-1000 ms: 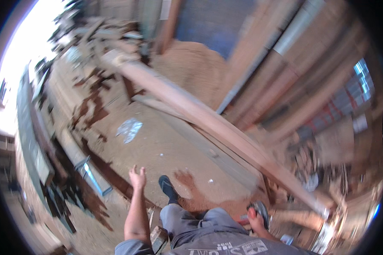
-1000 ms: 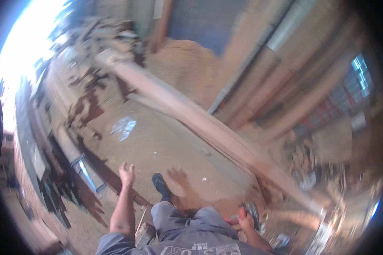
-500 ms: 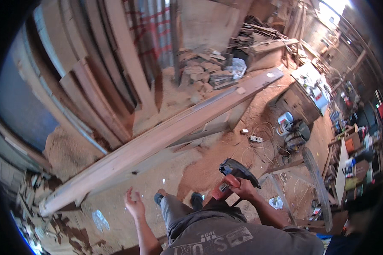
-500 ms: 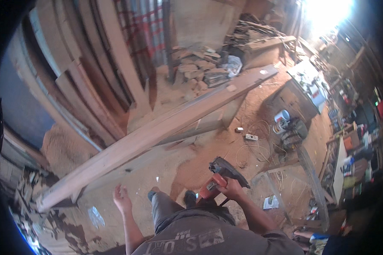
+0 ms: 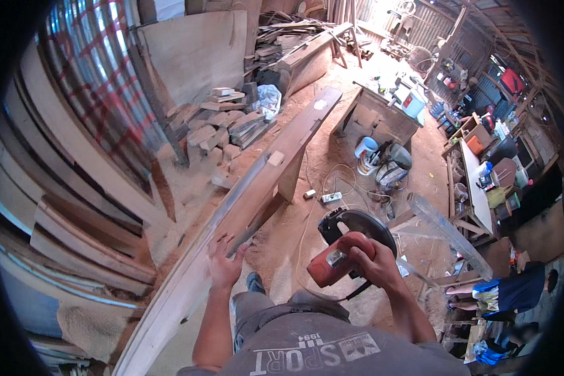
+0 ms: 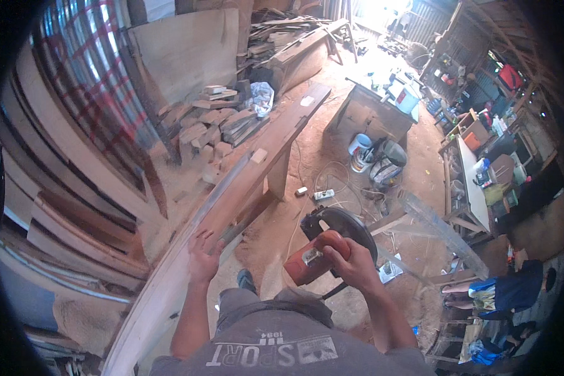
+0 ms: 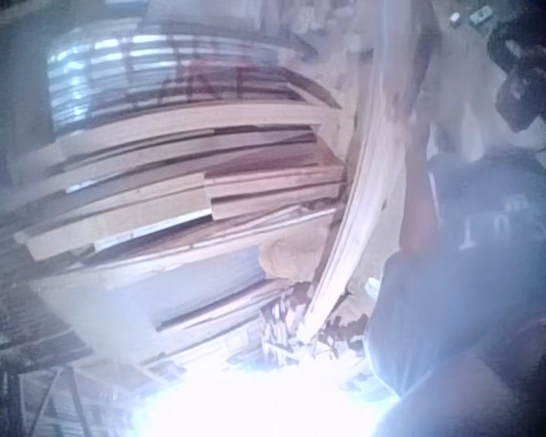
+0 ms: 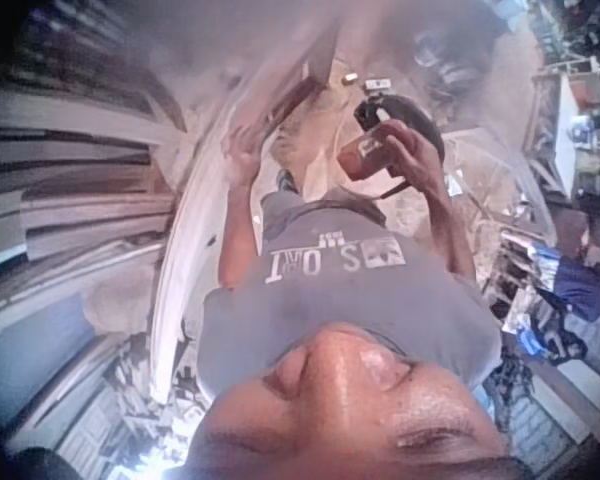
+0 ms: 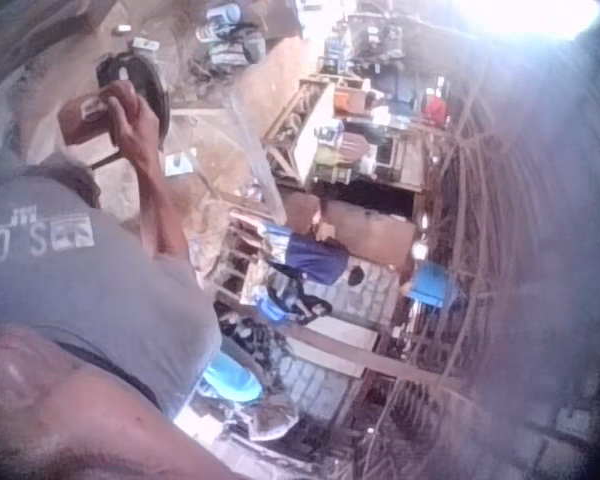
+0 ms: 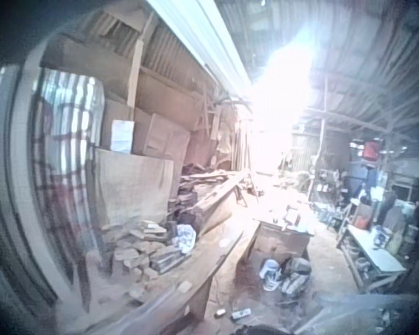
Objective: The person uses a circular saw to cut a long wooden plank into smaller pieces on a workbench. After cutting, the person walks to a storage area and retrieves a small wooden block and a wrench from a bucket.
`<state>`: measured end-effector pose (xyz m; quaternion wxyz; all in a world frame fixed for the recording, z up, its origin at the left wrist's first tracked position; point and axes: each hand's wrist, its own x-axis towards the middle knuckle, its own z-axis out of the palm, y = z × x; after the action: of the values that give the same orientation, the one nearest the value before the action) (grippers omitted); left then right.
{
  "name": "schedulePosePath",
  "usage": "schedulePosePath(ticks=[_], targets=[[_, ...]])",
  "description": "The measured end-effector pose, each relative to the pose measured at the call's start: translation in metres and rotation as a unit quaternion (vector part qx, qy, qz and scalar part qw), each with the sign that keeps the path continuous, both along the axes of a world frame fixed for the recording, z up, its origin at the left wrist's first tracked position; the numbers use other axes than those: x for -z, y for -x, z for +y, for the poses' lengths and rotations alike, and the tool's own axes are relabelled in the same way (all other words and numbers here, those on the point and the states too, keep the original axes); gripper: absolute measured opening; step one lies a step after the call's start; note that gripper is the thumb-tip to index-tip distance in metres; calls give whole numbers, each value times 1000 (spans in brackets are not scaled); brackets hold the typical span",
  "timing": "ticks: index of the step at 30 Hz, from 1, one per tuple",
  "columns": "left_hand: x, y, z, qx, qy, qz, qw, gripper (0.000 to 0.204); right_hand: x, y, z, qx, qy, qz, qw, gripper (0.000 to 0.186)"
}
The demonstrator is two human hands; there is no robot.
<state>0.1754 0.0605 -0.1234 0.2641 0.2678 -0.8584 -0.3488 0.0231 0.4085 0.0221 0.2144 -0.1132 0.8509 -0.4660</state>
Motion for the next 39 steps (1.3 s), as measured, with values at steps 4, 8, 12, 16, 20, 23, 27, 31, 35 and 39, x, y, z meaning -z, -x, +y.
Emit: schedulePosePath(ticks=[4,8,12,16,20,23,27,31,35,39], targets=[[-8,84,-8,48,24,-29,998,44,-22,33,-6,48,65,11,997,43],[7,156,-16,27,17,-42,999,45,-52,80,-34,46,147,-40,987,47],[20,237,-17,-33,50,-77,995,50,-65,161,-44,-3,182,-108,977,53],[33,304,-14,-161,120,-94,975,67,-43,261,-39,-79,134,-197,968,59],[42,323,-13,-214,116,-194,950,81,-34,343,-73,-152,120,-244,950,56],[38,324,-16,-218,120,-202,947,84,-31,391,-99,-179,108,-281,937,48],[27,329,-12,-228,109,-201,947,83,-18,433,-130,-200,109,-295,928,47],[29,329,-10,-234,110,-191,947,81,-14,452,-155,-199,77,-279,936,56],[28,332,-11,-222,82,-202,950,88,-17,468,-166,-222,80,-289,928,56],[14,346,-4,-226,51,-242,942,99,-32,470,-191,-256,40,-257,931,52]])
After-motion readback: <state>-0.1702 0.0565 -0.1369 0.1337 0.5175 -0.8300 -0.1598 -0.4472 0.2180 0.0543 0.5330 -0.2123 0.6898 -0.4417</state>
